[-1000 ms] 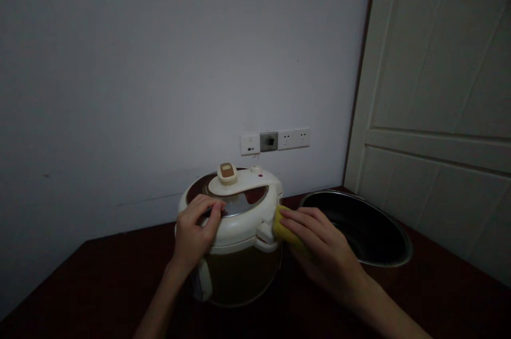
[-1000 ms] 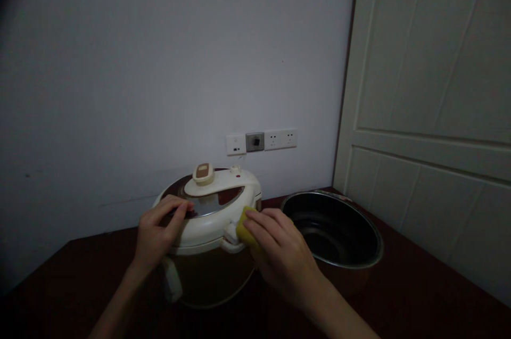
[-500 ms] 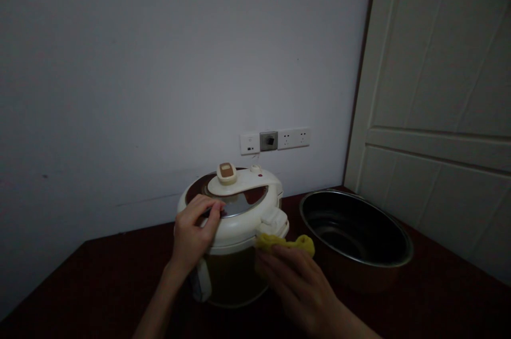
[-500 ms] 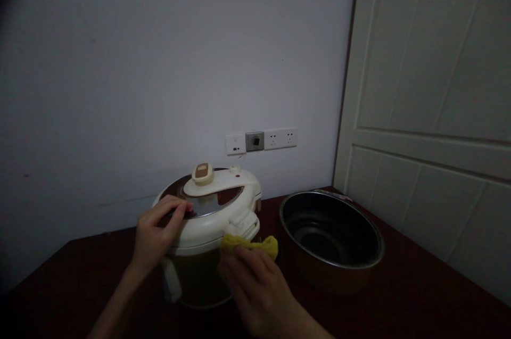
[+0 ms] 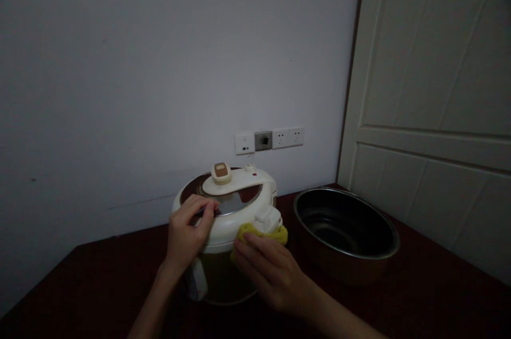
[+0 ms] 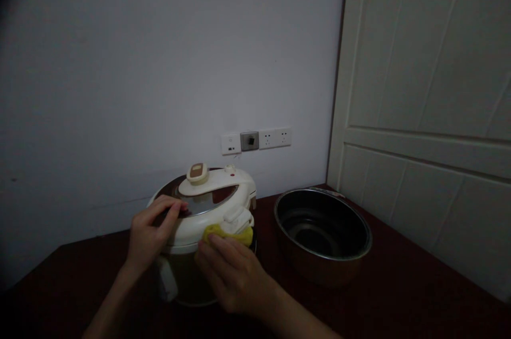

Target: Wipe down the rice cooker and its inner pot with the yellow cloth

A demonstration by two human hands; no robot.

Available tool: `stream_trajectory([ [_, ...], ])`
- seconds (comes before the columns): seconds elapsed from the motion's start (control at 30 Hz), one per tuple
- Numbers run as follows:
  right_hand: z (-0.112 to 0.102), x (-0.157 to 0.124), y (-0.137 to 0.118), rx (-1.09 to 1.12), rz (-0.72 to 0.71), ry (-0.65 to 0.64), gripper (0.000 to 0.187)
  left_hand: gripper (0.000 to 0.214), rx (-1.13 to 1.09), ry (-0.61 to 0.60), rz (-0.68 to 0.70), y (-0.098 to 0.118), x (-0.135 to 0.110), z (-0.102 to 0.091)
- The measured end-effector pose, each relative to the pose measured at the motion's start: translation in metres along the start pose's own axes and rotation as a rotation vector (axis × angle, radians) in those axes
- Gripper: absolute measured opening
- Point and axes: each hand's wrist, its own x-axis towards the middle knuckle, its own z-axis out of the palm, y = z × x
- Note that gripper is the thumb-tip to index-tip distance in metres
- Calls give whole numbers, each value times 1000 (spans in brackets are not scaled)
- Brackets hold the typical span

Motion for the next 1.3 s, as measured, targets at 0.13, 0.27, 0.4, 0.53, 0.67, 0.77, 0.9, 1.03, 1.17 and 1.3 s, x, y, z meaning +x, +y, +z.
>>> stream_trajectory([
  [0.13, -4, -28, 12, 22, -20, 8, 29, 17, 9, -2, 3, 1, 0, -1],
  [0.27, -10, -57, 38, 143, 163, 133, 33, 17, 6, -1, -2, 0, -1, 0],
  [0.4, -8, -55, 61, 357, 653, 277, 32, 17, 10, -3, -10, -2, -2, 0],
  [0.53, 8, -32, 59, 719, 1196, 328, 31, 17, 34, 15, -28, -2, -2, 1],
  [0.67, 18, -21, 38, 973, 1348, 423, 46, 18, 37, 37, -22, 0, -2, 1],
  [0.77, 12, -26, 24, 932, 1311, 437, 46, 17, 51, 53, -7, -1, -2, 2],
  [0.9, -3, -38, 16, 799, 1182, 412, 36, 15, 57, 62, 11, -3, -3, 3],
  [1.03, -13, -43, 26, 803, 1133, 358, 33, 15, 46, 51, 13, -2, -3, 3],
  [1.17, -12, -34, 50, 817, 1225, 382, 34, 17, 38, 62, -14, 0, -2, 3],
  [1.3, -3, -19, 68, 927, 1288, 372, 39, 18, 5, 51, -47, 1, -3, 0],
])
